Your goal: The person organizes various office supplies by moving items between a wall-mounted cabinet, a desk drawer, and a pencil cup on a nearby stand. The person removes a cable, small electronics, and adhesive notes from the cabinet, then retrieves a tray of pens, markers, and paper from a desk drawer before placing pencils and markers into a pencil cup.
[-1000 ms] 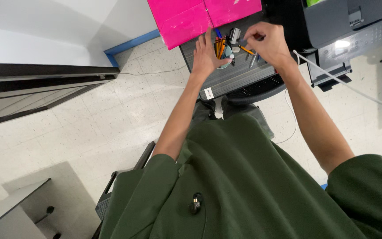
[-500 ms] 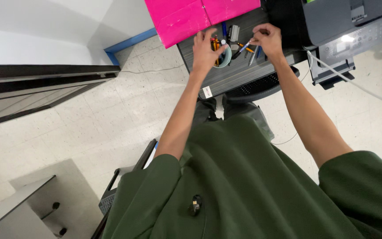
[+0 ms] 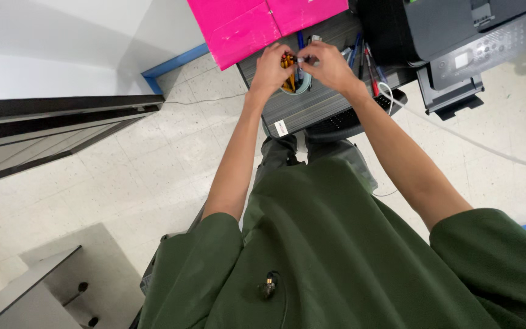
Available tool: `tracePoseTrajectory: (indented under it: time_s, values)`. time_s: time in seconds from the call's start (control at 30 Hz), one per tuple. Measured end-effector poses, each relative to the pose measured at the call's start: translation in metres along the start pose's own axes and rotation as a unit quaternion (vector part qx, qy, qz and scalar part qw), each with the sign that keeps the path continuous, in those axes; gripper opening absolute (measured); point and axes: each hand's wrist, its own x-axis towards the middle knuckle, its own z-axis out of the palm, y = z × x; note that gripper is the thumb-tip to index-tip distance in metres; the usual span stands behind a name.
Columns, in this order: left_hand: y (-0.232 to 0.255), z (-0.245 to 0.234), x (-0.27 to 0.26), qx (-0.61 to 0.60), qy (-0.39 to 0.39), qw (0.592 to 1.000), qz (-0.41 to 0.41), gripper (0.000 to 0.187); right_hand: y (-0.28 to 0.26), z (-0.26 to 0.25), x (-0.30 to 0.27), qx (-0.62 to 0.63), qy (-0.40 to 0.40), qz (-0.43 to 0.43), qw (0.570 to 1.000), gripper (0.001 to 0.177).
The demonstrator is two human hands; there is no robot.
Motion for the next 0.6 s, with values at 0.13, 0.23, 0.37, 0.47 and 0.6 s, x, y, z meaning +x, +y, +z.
tracePoseTrajectory:
  time_s: [0.13, 0.23, 0.37, 0.47, 0.6]
  values:
    - [0.004, -0.005, -0.008, -0.006, 0.023, 0.998, 0.059, 0.032, 0.002, 0.002, -0.004, 0.008, 0.021, 0.015, 1.0, 0.024]
    - [0.01, -0.007, -0.013, 0.003, 0.016, 0.998, 0.062, 0.03, -0.005, 0.003, -0.007, -0.156, 0.056, -0.026, 0.986, 0.018]
    - [0.012, -0.009, -0.015, -0.029, 0.023, 0.998, 0.059, 0.035, -0.016, 0.003, -0.005, -0.111, 0.029, 0.044, 0.992, 0.02]
    - [0.009, -0.003, -0.014, -0.096, 0.024, 0.995, 0.018, 0.048, -0.005, -0.004, -0.003, -0.069, 0.002, 0.061, 0.996, 0.033]
    - [0.0, 0.005, -0.011, -0.116, 0.017, 0.993, -0.024, 0.069, 0.061, -0.018, -0.003, 0.009, 0.073, 0.091, 0.993, 0.029]
